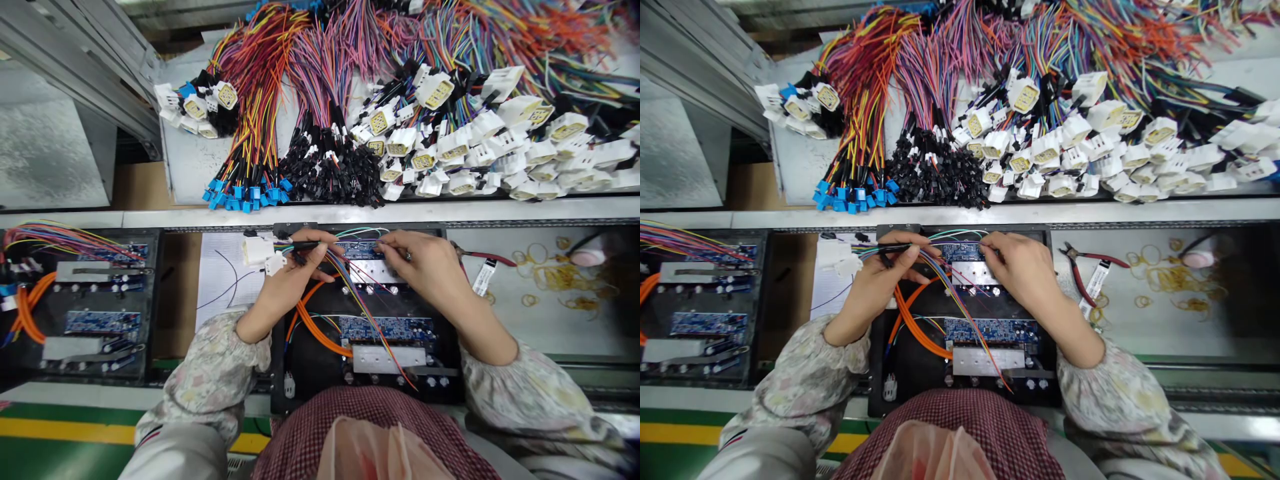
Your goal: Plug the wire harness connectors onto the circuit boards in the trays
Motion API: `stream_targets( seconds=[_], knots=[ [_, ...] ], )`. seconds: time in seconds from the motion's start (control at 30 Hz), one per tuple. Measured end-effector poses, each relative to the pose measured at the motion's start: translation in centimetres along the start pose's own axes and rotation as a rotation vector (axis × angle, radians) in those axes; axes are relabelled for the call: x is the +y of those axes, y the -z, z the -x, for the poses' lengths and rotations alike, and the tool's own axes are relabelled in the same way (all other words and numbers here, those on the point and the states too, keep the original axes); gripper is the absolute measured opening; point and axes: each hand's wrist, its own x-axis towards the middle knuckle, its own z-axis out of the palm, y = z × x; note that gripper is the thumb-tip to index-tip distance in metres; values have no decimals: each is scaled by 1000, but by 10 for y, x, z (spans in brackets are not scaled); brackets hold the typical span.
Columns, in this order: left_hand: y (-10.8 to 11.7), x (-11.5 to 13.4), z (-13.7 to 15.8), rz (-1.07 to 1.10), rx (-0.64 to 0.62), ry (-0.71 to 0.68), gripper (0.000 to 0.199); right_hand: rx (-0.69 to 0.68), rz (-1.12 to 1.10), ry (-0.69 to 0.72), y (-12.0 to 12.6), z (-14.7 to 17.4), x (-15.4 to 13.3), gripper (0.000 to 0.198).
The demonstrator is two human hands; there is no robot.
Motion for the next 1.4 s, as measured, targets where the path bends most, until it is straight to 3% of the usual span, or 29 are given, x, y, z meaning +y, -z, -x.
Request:
stream_targets(
  seconds=[0.13,0.27,0.37,0.43,0.57,0.73,1.03,1.13,1.27,1.4],
  knots=[
    [1,0,1,-16,1,3,13,-12,54,1,3,1,-1,27],
    [1,0,1,-39,8,17,17,77,61,38,18,10,-18,33],
    [1,0,1,-36,1,9,18,-28,22,155,25,16,-32,33],
    [2,0,1,-44,13,-8,18,-70,8,170,23,15,-37,33],
    [5,-2,1,-58,26,-1,18,12,-60,83,6,2,-34,29],
    [5,-3,1,-44,5,35,19,-28,51,77,-10,-9,-29,28],
    [5,-2,2,-68,-30,8,17,-22,66,114,-14,-12,-27,28],
    [5,-4,1,-77,-28,-15,17,-24,105,124,-10,-11,-31,28],
    [4,-5,0,-54,-3,-46,16,71,131,93,9,9,-38,29],
    [4,-6,-1,-17,34,-65,14,-74,193,143,27,34,-32,34]
  ],
)
